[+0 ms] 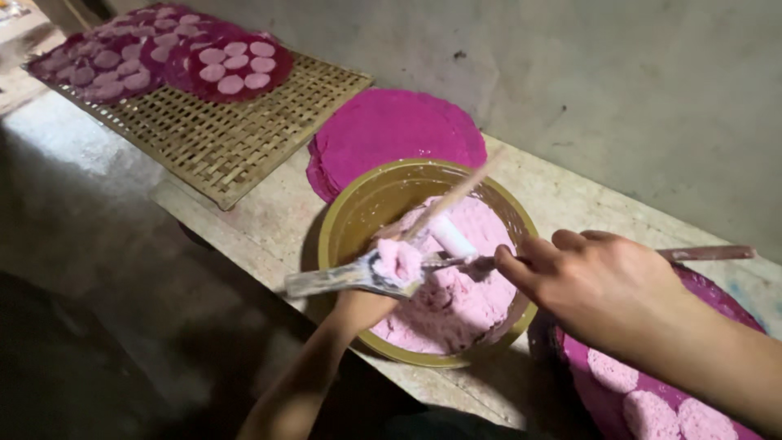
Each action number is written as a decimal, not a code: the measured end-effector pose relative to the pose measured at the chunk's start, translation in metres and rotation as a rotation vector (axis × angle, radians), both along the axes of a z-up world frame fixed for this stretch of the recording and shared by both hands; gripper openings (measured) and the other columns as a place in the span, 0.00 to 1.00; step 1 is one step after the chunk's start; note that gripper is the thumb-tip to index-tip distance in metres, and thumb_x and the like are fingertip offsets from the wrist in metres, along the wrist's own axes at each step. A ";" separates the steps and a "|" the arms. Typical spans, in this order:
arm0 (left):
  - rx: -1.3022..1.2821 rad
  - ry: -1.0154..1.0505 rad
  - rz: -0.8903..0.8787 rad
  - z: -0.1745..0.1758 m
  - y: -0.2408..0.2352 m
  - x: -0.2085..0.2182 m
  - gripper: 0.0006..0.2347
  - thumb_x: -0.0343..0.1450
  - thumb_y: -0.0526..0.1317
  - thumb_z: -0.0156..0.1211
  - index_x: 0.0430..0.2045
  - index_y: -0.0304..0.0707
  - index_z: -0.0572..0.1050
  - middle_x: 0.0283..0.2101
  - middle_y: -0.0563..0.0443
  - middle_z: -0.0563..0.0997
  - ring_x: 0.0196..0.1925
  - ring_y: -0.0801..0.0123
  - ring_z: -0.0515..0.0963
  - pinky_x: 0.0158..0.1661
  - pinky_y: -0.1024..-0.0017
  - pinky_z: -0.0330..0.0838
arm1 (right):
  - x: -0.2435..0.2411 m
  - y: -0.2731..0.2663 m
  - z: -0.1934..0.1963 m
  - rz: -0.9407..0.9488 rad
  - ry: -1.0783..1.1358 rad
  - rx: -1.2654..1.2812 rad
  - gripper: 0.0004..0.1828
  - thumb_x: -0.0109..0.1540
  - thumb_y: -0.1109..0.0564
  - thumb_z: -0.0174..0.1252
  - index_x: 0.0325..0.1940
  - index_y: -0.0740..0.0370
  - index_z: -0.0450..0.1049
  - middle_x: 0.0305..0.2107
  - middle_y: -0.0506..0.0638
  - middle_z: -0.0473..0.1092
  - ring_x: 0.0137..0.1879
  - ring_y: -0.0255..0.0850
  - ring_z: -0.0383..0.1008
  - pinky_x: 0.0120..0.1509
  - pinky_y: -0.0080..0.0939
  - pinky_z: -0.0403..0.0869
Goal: The person scoops pink dough from a bowl using a wooden stick and a metal scoop, then presses the dough into a circular mold on a purple tray to form round discs. The finished discs are arranged on the tray and later transferred to a woven mat.
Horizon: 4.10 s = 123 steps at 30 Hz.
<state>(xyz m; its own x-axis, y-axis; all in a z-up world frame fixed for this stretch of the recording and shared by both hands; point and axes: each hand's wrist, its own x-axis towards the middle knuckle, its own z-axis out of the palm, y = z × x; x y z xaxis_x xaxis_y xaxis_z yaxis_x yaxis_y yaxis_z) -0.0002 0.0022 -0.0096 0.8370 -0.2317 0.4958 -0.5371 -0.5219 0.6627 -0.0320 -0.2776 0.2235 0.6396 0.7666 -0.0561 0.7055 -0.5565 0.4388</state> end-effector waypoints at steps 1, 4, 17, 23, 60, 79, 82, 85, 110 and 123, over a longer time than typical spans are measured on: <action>0.155 -0.013 0.042 -0.002 -0.003 0.001 0.06 0.74 0.39 0.57 0.40 0.46 0.67 0.36 0.46 0.75 0.37 0.51 0.78 0.41 0.54 0.72 | 0.002 0.006 0.003 0.006 0.000 -0.039 0.28 0.56 0.55 0.54 0.63 0.52 0.70 0.39 0.47 0.74 0.40 0.42 0.79 0.33 0.43 0.77; 0.413 -0.040 0.095 -0.017 -0.012 -0.001 0.09 0.72 0.41 0.56 0.45 0.46 0.71 0.44 0.39 0.77 0.45 0.43 0.77 0.48 0.48 0.69 | 0.005 0.010 -0.012 0.050 0.016 -0.107 0.24 0.59 0.55 0.53 0.61 0.50 0.72 0.35 0.48 0.74 0.40 0.44 0.79 0.33 0.42 0.77; 0.549 0.209 0.011 -0.027 -0.003 0.000 0.11 0.76 0.41 0.52 0.50 0.41 0.73 0.52 0.44 0.78 0.58 0.56 0.76 0.62 0.64 0.68 | -0.002 0.033 -0.001 -0.052 0.305 -0.182 0.26 0.60 0.58 0.53 0.65 0.58 0.68 0.45 0.54 0.74 0.39 0.47 0.80 0.32 0.46 0.79; 0.106 0.315 0.071 0.019 -0.009 -0.007 0.25 0.68 0.45 0.59 0.63 0.49 0.69 0.59 0.46 0.77 0.60 0.55 0.76 0.60 0.55 0.64 | 0.001 0.037 -0.021 -0.086 0.286 -0.275 0.18 0.65 0.57 0.50 0.59 0.60 0.70 0.41 0.54 0.74 0.36 0.45 0.79 0.30 0.46 0.77; 0.166 -0.150 0.500 0.030 0.008 0.001 0.21 0.69 0.39 0.68 0.55 0.32 0.73 0.63 0.33 0.76 0.56 0.50 0.78 0.52 0.61 0.76 | -0.015 0.066 -0.161 -0.417 0.841 1.086 0.31 0.66 0.64 0.51 0.74 0.51 0.63 0.45 0.66 0.77 0.47 0.49 0.81 0.56 0.43 0.77; -0.292 0.071 0.494 0.012 0.042 0.033 0.34 0.64 0.39 0.69 0.62 0.23 0.59 0.46 0.36 0.79 0.45 0.49 0.78 0.46 0.56 0.72 | -0.025 0.021 -0.233 -0.464 1.223 1.189 0.32 0.67 0.64 0.46 0.76 0.48 0.61 0.29 0.48 0.71 0.34 0.32 0.67 0.43 0.33 0.72; -0.762 0.304 0.361 0.004 0.055 0.042 0.12 0.68 0.33 0.62 0.44 0.27 0.76 0.37 0.47 0.78 0.35 0.63 0.76 0.35 0.66 0.72 | -0.003 0.014 -0.221 -0.562 1.397 1.119 0.34 0.67 0.63 0.45 0.78 0.48 0.58 0.36 0.52 0.73 0.40 0.38 0.69 0.47 0.38 0.72; -1.150 0.531 0.107 0.003 0.039 0.027 0.08 0.68 0.33 0.59 0.38 0.31 0.77 0.32 0.50 0.77 0.31 0.70 0.77 0.33 0.73 0.72 | 0.016 0.015 -0.203 -0.293 1.047 1.152 0.30 0.68 0.61 0.48 0.76 0.56 0.58 0.56 0.59 0.68 0.61 0.46 0.66 0.64 0.45 0.64; -0.176 0.776 -0.946 0.059 -0.276 -0.154 0.10 0.70 0.42 0.67 0.41 0.37 0.79 0.39 0.47 0.83 0.41 0.68 0.83 0.41 0.67 0.77 | -0.209 -0.225 -0.150 0.087 0.322 1.289 0.36 0.67 0.56 0.56 0.78 0.62 0.54 0.64 0.72 0.66 0.69 0.68 0.73 0.73 0.57 0.73; 0.114 0.802 -0.937 0.040 -0.347 -0.104 0.19 0.62 0.38 0.71 0.46 0.36 0.79 0.46 0.48 0.85 0.48 0.66 0.84 0.51 0.66 0.78 | -0.254 -0.320 -0.222 -0.497 1.779 1.884 0.48 0.58 0.44 0.69 0.74 0.68 0.57 0.56 0.59 0.69 0.63 0.49 0.68 0.66 0.48 0.66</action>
